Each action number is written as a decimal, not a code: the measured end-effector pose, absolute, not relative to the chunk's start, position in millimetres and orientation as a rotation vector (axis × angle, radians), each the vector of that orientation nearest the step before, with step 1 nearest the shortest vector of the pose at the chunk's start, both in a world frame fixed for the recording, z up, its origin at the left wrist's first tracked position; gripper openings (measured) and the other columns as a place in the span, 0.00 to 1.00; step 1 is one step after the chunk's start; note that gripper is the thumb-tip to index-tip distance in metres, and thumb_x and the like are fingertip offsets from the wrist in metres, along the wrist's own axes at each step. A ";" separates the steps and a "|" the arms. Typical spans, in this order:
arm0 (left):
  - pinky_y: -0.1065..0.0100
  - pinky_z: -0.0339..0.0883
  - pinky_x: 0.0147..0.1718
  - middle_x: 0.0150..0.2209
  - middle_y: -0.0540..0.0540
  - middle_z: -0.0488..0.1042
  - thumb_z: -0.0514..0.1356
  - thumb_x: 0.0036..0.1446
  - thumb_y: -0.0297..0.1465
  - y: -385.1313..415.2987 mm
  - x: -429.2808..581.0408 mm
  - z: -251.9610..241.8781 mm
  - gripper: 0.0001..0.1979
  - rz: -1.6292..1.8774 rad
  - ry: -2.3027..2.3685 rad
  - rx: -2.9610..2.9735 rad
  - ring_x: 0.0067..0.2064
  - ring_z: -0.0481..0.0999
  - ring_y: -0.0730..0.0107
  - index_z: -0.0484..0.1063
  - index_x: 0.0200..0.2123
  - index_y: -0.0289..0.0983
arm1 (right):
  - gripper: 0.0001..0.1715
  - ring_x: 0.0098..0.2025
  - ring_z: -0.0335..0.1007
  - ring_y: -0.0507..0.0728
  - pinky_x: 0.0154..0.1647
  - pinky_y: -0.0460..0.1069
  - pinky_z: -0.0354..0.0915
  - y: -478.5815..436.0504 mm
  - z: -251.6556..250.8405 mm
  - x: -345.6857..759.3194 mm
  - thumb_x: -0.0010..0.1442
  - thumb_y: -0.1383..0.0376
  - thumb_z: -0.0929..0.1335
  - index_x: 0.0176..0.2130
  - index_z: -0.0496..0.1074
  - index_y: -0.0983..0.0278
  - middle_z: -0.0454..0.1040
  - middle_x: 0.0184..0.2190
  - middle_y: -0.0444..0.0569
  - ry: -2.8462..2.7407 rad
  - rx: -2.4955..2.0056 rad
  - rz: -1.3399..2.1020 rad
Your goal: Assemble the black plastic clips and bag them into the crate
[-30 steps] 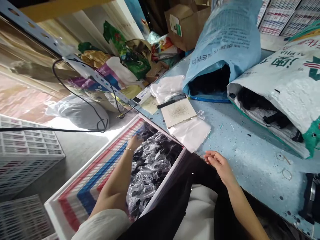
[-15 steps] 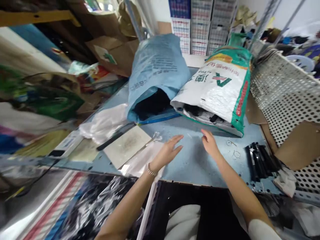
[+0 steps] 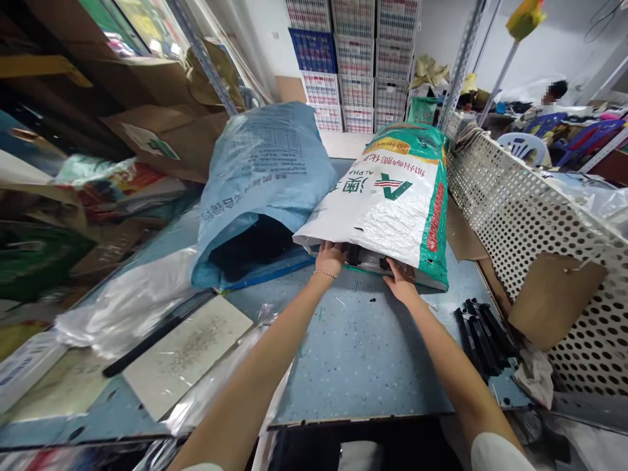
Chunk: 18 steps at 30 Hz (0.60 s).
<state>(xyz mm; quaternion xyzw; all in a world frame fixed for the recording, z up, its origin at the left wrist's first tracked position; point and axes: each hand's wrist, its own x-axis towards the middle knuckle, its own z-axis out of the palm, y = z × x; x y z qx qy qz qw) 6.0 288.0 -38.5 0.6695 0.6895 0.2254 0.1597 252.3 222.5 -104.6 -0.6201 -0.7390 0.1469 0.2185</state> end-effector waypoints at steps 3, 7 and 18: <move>0.47 0.70 0.53 0.66 0.28 0.61 0.63 0.59 0.33 236.9 -11.7 -57.9 0.20 0.640 1.910 1.904 0.57 0.73 0.40 0.75 0.54 0.34 | 0.34 0.70 0.50 0.70 0.70 0.68 0.45 209.8 -102.3 250.1 0.62 0.59 0.67 0.65 0.62 0.51 0.70 0.61 0.47 -1.972 -1.704 0.527; 0.55 0.76 0.49 0.57 0.35 0.73 0.57 0.65 0.32 157.1 -29.5 -76.7 0.18 0.707 1.877 1.835 0.51 0.80 0.55 0.73 0.56 0.37 | 0.29 0.69 0.52 0.69 0.69 0.67 0.49 175.9 -83.5 239.5 0.61 0.60 0.67 0.62 0.67 0.53 0.72 0.57 0.49 -1.903 -1.531 0.630; 0.49 0.66 0.62 0.73 0.36 0.46 0.52 0.68 0.43 -19.3 -3.5 -44.3 0.42 0.988 1.073 1.441 0.68 0.62 0.54 0.25 0.72 0.48 | 0.31 0.51 0.73 0.61 0.52 0.58 0.71 52.3 -30.7 142.8 0.59 0.44 0.70 0.55 0.64 0.54 0.75 0.48 0.48 -0.831 -0.914 1.642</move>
